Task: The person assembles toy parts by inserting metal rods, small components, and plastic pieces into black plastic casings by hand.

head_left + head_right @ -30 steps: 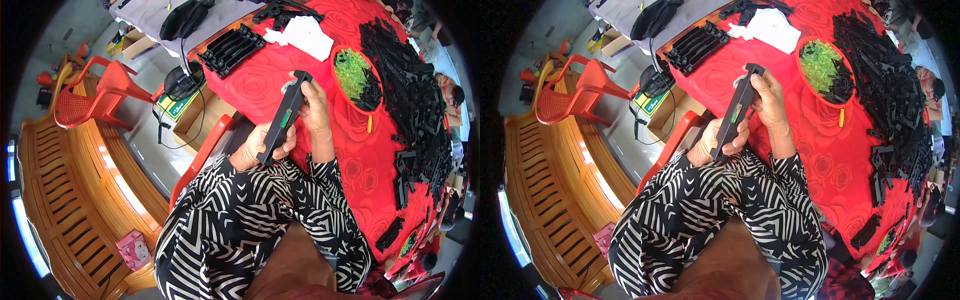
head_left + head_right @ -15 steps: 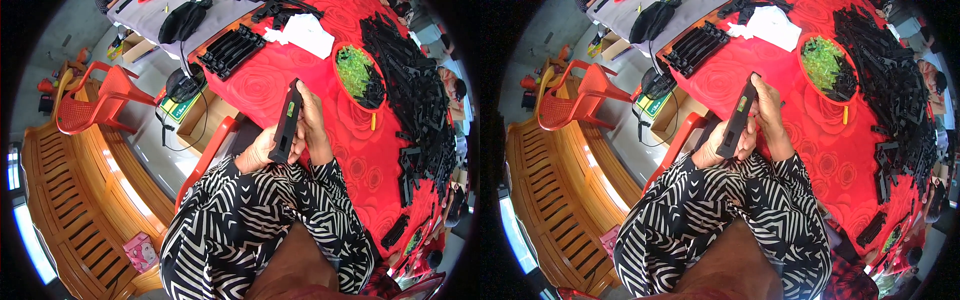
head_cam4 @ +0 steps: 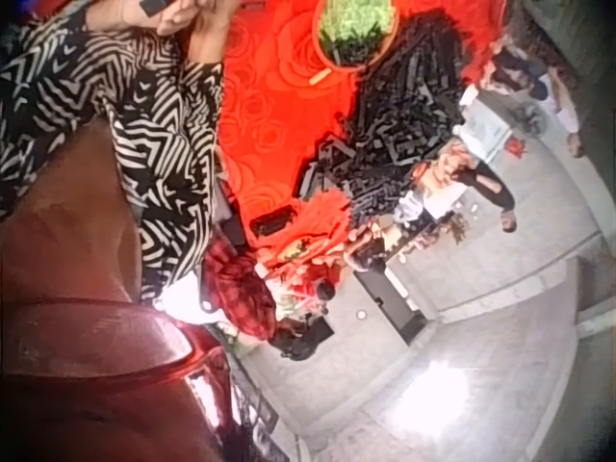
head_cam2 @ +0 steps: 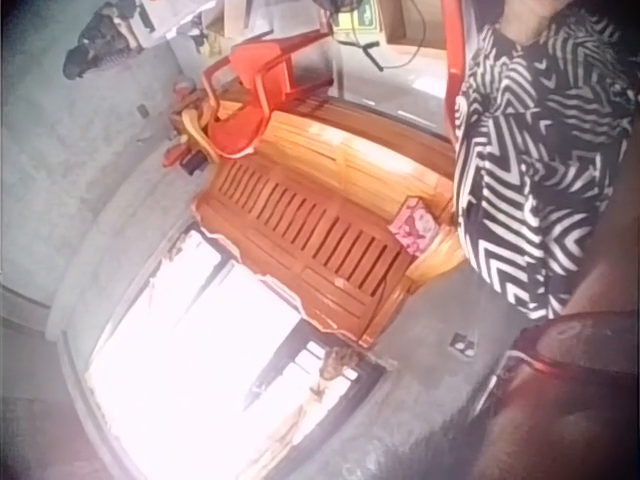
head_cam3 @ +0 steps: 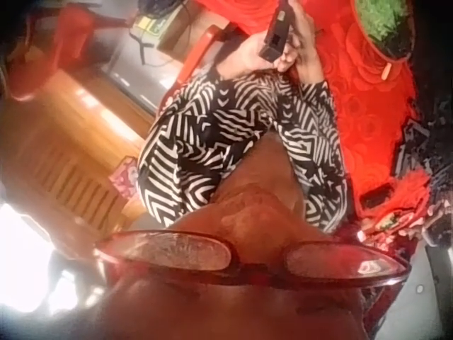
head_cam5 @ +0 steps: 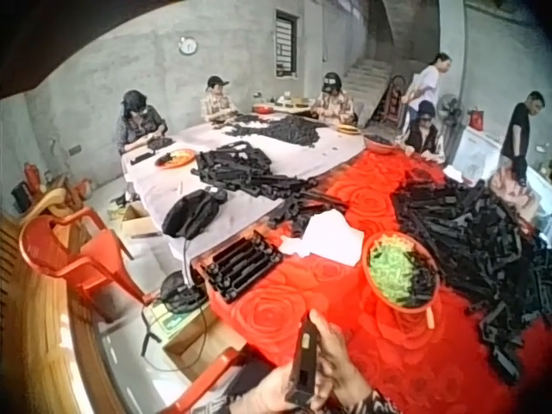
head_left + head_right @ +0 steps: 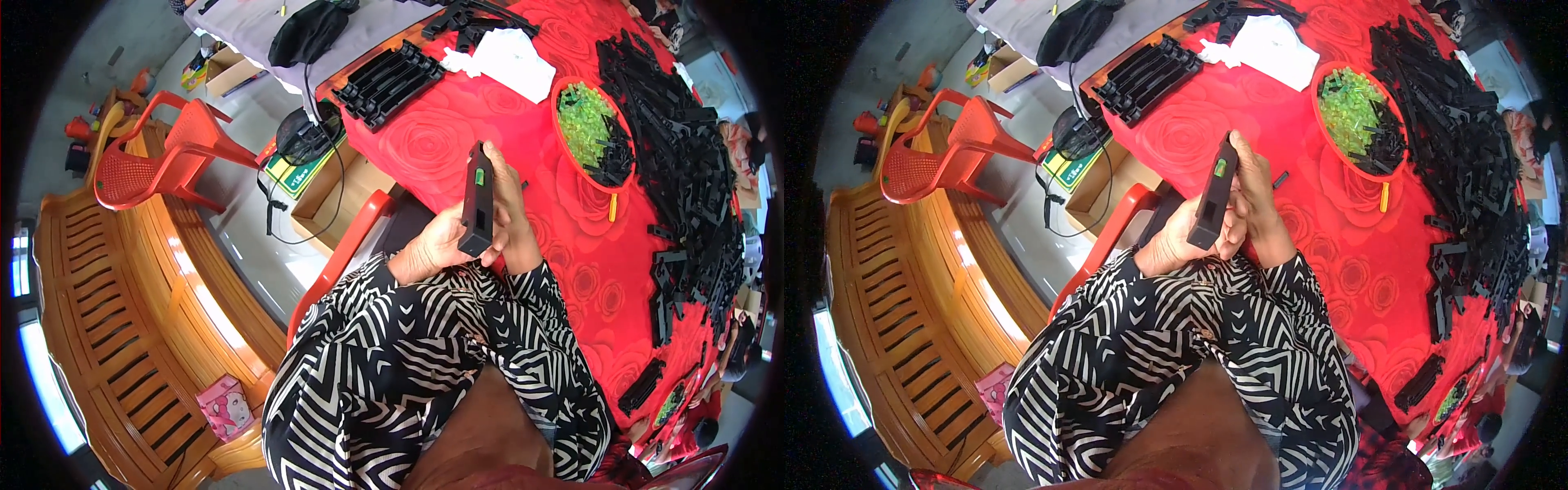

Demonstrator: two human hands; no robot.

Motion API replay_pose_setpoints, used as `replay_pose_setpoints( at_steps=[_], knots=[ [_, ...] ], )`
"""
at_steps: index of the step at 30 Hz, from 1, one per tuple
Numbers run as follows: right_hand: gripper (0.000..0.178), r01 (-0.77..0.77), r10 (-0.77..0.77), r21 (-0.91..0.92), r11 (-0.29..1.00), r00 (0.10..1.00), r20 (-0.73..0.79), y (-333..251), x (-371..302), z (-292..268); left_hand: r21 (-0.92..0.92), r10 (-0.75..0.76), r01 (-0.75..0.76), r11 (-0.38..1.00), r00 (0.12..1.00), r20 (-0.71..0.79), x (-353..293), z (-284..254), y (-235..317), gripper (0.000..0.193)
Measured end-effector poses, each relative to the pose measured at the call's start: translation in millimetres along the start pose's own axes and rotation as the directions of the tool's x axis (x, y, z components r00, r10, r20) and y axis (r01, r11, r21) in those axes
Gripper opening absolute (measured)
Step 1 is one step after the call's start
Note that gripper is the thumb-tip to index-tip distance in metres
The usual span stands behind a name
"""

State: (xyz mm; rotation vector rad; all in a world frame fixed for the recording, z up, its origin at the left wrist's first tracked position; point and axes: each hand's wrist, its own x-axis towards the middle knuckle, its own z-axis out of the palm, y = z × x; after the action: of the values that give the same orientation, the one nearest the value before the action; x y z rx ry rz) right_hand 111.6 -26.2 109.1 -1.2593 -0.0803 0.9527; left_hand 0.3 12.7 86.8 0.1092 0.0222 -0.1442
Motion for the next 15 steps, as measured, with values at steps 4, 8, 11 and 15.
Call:
replay_pose_setpoints(
  at_steps=[4,8,11,15],
  knots=[
    [0.035,-0.021,0.020,0.016,1.000,0.999,0.033,6.9,8.6,-5.0,0.038,0.014,-0.012,0.999,0.999,-0.041,1.2,3.2,0.2,0.038],
    [0.033,-0.014,0.014,-0.009,1.000,0.999,0.033,6.1,6.9,-4.8,0.041,0.013,-0.013,0.999,1.000,-0.003,2.0,-3.2,-0.7,0.040],
    [0.032,0.030,-0.030,-0.014,0.999,1.000,0.008,-0.6,-7.6,11.0,-0.022,0.020,-0.021,1.000,0.998,-0.053,2.4,-13.8,-3.6,0.042],
    [0.032,-0.048,0.044,0.033,0.998,0.993,0.111,-1.1,-9.6,0.2,-0.084,-0.027,0.023,0.996,0.999,-0.047,7.5,-22.5,-3.9,0.037]
  ],
)
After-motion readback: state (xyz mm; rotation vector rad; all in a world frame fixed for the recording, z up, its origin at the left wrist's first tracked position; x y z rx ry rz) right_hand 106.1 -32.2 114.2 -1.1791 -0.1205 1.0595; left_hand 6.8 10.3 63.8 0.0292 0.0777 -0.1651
